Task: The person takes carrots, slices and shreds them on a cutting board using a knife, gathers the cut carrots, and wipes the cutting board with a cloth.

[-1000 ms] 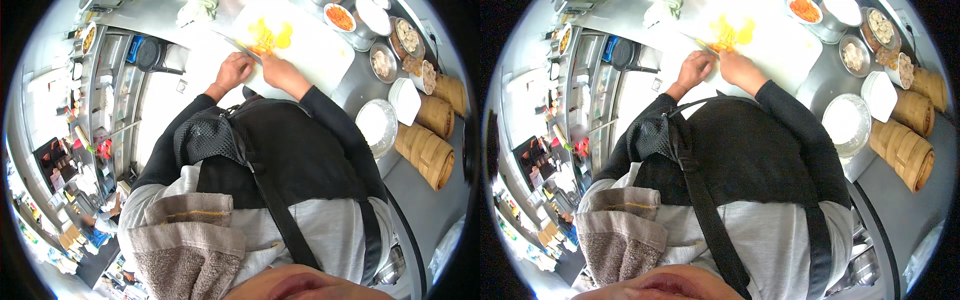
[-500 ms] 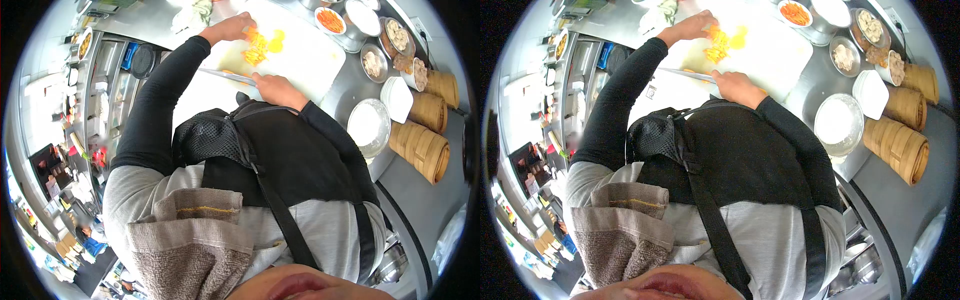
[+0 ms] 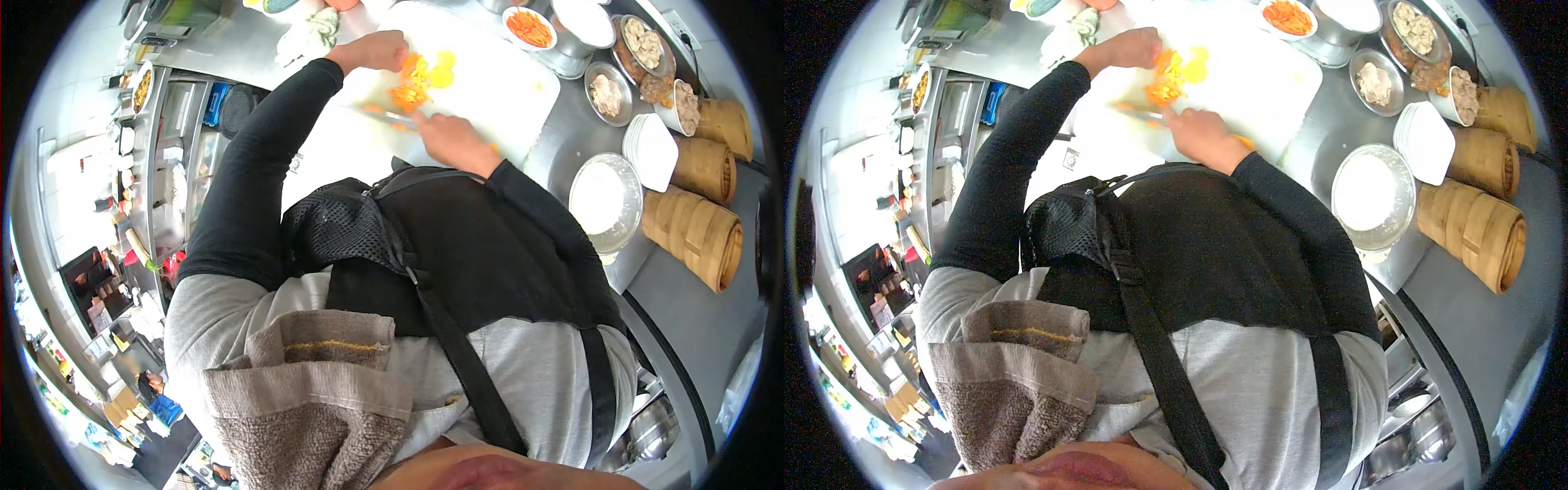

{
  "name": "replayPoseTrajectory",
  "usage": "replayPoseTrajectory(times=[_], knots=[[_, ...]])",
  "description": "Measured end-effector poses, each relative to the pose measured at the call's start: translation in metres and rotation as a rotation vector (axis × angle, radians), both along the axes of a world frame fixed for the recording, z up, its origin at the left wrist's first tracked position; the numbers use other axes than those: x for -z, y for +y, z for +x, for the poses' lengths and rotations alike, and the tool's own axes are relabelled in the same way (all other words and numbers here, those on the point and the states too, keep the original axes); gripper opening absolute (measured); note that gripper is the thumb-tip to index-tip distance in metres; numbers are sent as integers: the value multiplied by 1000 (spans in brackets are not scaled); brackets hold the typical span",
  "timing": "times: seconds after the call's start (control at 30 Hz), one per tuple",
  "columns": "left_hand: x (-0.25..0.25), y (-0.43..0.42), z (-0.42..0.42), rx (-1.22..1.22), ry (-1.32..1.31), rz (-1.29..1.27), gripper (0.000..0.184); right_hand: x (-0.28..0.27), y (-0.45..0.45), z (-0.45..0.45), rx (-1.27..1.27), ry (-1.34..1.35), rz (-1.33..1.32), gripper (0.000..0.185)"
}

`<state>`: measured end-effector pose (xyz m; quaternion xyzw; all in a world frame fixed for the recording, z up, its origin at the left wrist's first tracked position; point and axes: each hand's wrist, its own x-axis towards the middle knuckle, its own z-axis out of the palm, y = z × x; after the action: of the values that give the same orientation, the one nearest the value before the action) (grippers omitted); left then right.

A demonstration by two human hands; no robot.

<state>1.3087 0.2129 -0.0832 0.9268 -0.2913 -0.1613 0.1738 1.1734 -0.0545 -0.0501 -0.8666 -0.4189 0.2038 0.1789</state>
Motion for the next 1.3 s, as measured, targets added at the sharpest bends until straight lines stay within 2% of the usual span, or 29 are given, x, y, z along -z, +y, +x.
replayPoseTrajectory(times=[0.13, 0.17, 0.27, 0.3, 0.4, 0.43, 0.47, 0.53, 0.63, 0.77, 0.87, 0.97, 1.07, 1.13, 1.17, 1.23, 1.27, 1.3], knots=[[-15, -4, -9, -154, 81, -41, 25, -3, -5, 6, 78, -44, 19, 23], [-24, -7, -6, -176, 48, 77, 28, -10, -7, 4, 100, -52, 36, 26], [-42, 20, 5, -238, 84, -239, 30, -8, -6, 4, 176, -80, 101, 27], [-67, 20, -4, -223, 93, -426, 25, -7, -7, 4, 188, -75, 114, 29], [-94, 20, -36, -247, 187, -669, 27, -3, -11, 5, 219, -78, 140, 36], [-100, 19, -48, -268, 184, -420, 29, -2, -12, 6, 221, -93, 146, 37], [-102, 11, -69, -346, 147, -318, 23, -1, -12, 8, 222, -109, 154, 39], [-91, 14, -94, -145, -50, -135, 19, -5, -12, 13, 215, -71, 158, 40], [-85, 11, -123, -74, 68, -235, 23, 0, -12, 14, 235, -46, 217, 43], [-83, 8, -141, 49, -190, -235, 24, 1, -12, 17, 242, -7, 217, 42], [-82, 10, -138, -156, 16, -269, 23, -13, -9, 13, 222, 0, 122, 33], [-75, 24, -133, -384, -44, -437, 20, -16, -6, 7, 160, 57, 148, 26], [-105, 25, -125, -683, -113, -668, 25, -20, -2, -5, 73, 241, 115, 24], [-117, 21, -128, -707, -83, -850, 26, -5, -3, -9, 65, 249, 106, 23], [-114, 19, -131, -717, -4, -829, 27, 1, -6, -8, 80, 221, 109, 23], [-100, 11, -144, -704, 195, -741, 24, 6, -12, 4, 134, 162, 94, 22], [-82, 0, -152, -638, 268, -875, 20, 8, -16, 13, 179, 135, 77, 23], [-60, -8, -156, -628, 371, -866, 19, 10, -19, 22, 225, 108, 60, 23]])
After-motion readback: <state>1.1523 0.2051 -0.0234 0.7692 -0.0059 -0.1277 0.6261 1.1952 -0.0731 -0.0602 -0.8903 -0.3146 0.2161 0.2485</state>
